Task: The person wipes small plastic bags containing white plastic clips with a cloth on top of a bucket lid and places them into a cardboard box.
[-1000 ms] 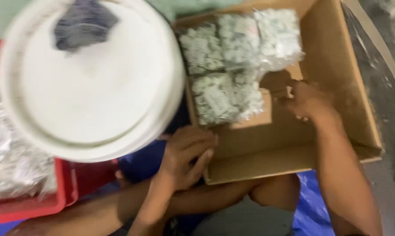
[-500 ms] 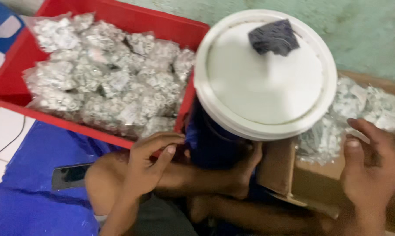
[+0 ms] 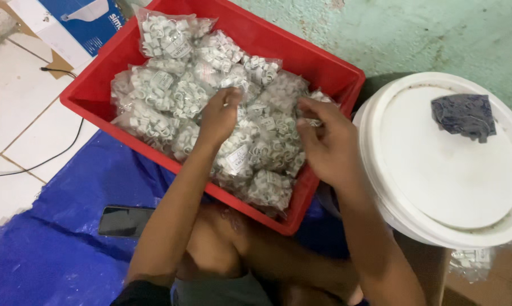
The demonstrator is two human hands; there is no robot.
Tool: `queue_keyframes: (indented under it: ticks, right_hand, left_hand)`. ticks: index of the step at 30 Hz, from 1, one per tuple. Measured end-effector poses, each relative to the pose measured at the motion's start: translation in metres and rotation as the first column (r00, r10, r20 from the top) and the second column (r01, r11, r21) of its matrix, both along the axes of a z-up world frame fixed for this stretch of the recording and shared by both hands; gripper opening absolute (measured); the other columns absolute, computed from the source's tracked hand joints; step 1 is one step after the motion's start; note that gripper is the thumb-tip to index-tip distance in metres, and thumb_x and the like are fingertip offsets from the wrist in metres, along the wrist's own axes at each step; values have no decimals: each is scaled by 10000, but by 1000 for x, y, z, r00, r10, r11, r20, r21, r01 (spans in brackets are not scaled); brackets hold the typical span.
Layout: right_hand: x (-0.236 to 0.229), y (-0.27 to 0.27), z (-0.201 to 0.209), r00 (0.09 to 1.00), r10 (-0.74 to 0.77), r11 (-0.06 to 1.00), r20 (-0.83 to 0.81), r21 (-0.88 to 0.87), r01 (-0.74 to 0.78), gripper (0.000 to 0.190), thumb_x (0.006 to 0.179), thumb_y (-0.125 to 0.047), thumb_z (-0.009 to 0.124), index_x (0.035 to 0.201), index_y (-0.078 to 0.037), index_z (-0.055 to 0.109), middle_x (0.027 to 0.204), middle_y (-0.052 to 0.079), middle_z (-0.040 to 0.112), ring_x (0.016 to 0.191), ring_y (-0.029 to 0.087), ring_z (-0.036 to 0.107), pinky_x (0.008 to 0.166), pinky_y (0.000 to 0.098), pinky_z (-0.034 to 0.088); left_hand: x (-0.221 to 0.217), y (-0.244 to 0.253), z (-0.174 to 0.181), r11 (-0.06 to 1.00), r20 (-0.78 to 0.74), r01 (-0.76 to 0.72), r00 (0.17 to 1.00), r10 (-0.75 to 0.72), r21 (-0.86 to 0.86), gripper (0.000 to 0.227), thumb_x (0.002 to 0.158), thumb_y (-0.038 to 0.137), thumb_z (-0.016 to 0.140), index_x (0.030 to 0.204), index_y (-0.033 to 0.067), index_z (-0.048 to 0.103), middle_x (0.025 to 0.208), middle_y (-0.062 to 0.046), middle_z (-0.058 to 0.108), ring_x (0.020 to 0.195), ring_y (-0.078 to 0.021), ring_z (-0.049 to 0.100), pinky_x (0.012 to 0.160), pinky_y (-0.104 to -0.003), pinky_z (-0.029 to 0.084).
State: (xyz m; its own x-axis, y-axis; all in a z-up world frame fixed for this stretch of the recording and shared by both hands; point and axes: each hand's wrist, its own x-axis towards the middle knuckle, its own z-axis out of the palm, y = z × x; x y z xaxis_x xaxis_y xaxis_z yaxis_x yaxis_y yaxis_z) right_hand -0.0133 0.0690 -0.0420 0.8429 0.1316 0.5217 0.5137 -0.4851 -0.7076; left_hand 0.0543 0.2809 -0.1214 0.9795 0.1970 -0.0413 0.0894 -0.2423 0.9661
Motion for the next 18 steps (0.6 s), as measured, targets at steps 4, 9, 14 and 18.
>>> queue_keyframes:
  ticks: [4,9,14,18]
  right_hand:
    - [51,29,-42,927,98,995,-361,49,-87,301,960,-62,580,1251,-3,633,1153,279,640,1111,446,618,850,538,565]
    - [106,50,-96,758,-5,999,-652,24,28,331,924,-130,578,1240,-87,664,1093,167,701,1042,299,680,842,418,572]
    - [145,82,-108,674,22,999,-738,37,8,396,893,-140,564,1276,-72,638,1098,190,694,1044,286,687,870,395,581]
    - [162,98,-139,637,-57,969,-769,-197,-150,592,818,-377,667,1330,-102,551,1230,181,651,1206,368,590,982,503,492]
  left_hand:
    - [44,-10,-39,954,-134,162,982,-131,252,487,986,292,506,1391,22,481,1293,-281,569,1208,-437,578,1008,-605,446]
    - [88,11,-52,837,-176,190,978,-114,514,396,936,232,509,1291,76,584,1220,-223,611,1152,-411,616,921,-546,514]
    - [109,23,-67,631,-183,169,982,-44,757,349,853,301,622,1051,24,700,999,-239,670,1050,-446,634,832,-557,532]
    - [107,23,-57,483,-372,394,917,-145,782,364,832,296,614,1108,79,714,1108,-177,680,1202,-399,525,991,-532,400]
